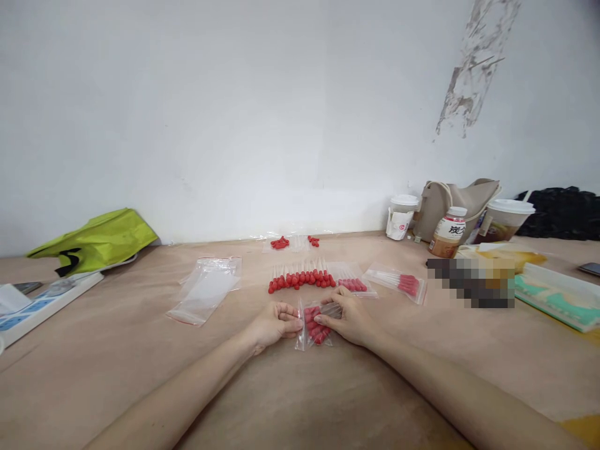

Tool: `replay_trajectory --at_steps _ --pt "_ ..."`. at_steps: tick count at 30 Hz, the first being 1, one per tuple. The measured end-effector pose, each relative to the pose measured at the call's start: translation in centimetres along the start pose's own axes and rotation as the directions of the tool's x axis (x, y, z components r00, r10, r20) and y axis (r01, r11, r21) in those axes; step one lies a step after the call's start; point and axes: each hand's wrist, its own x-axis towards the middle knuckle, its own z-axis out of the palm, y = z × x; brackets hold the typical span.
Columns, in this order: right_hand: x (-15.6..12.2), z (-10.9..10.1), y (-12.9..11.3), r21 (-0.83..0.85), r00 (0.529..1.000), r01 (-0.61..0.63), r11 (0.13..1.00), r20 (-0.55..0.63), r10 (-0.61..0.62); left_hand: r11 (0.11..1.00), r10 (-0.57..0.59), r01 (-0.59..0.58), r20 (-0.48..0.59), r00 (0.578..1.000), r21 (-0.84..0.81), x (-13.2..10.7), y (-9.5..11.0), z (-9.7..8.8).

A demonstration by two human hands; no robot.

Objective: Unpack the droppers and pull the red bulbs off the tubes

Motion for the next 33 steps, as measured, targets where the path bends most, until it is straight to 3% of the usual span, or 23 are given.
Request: replay_trajectory --at_steps 2,5,9,13,23,29,33 --pt "0.0 -0.1 -0.5 0.007 1.0 0.024 1.0 -0.005 -0.024 1.0 -0.002 0.002 -0.009 1.0 -0.01 0.0 0.1 0.0" --pt "0.3 -0.8 -1.7 0.016 0.986 0.161 0.987 0.034 -0.162 0.999 0.006 -0.006 0.0 1.0 -0.033 0.1 0.3 0.0" --pt "1.2 -1.7 -3.2 -0.059 0.901 0.412 0.909 0.174 -0.397 0.997 0.054 -0.059 0.089 0.995 0.057 0.1 0.5 -0.3" --pt "2.4 -1.5 -3.3 -0.185 0.82 0.559 0.808 0.264 -0.508 0.985 0.072 -0.099 0.183 0.98 0.142 0.1 0.7 -0.5" --pt "3.0 -0.2 -2.4 -0.304 0.725 0.689 0.658 0.277 -0.631 0.983 0.081 -0.108 0.171 0.982 0.151 0.0 0.4 -0.6" --pt "2.6 -0.2 -2.4 -0.339 0.743 0.669 0.661 0.288 -0.604 0.996 0.053 -0.065 0.174 0.983 0.061 -0.1 0.7 -0.7" --pt "2.5 -0.2 -2.3 -0.307 0.736 0.677 0.669 0.295 -0.609 0.992 0.061 -0.076 0.145 0.988 0.097 -0.1 0.7 -0.5"
